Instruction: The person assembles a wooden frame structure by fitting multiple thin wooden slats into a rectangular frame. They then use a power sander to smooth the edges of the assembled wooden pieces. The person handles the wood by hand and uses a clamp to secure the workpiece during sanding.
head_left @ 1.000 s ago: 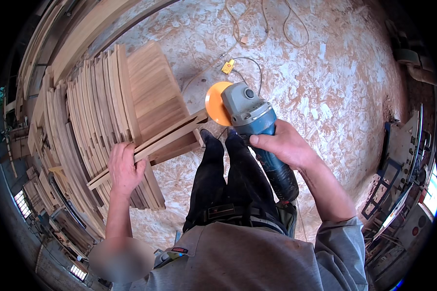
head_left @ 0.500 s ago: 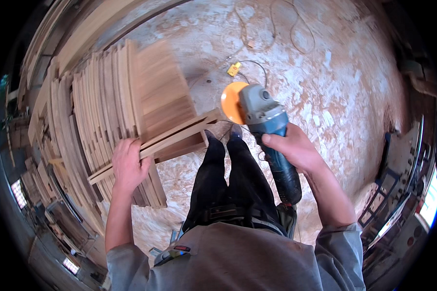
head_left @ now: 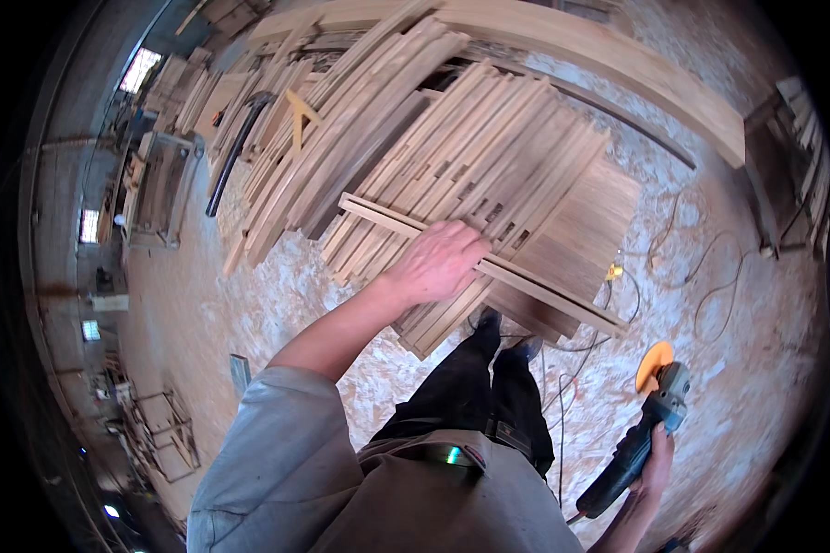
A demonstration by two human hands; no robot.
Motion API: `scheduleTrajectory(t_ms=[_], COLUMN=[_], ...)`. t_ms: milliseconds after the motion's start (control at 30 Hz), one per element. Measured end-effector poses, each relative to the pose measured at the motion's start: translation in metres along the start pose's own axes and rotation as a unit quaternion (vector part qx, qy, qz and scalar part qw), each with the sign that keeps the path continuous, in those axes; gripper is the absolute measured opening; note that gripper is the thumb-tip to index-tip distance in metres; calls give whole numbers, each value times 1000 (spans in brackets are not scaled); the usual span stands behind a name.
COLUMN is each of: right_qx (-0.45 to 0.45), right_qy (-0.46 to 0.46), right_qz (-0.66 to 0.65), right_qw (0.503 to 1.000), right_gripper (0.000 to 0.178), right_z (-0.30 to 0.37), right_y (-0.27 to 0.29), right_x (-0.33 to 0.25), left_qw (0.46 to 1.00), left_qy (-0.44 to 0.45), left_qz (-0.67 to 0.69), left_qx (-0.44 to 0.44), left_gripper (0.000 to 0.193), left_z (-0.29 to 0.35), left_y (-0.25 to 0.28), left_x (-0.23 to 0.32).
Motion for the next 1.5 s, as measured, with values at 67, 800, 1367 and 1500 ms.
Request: scheduleTrajectory(t_ms=[67,800,1367,1500], right_qx=[8,1,56,50], right_qy=[0,15,0,14], right_qz=[7,18,19,20], right_qw=[1000,1000,998,998], right_gripper=[59,64,57,66], right_z=[1,9,13,15], right_y=[5,0,0,-7], right_x=[-3,-6,-10,-15], left_qw=[1000,955,953,934], left_qy=[1,293,201,278], left_qz=[-29,38,73,45], left_qx=[-5,13,216,220], left_gripper=[38,49,43,41], left_z=[1,-110,-98,-70], left_y=[-2,-45,-87,-25], left_x=[-1,73,55,-35])
Point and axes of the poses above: each hand's wrist, its own z-axis away from the middle knuckle, its own y-axis out of the back of the hand, x = y × z, the point moved 1 cm from there along -z, towards the middle knuckle, and after that the axes turned 2 degrees about -z, right-handed, at the moved point
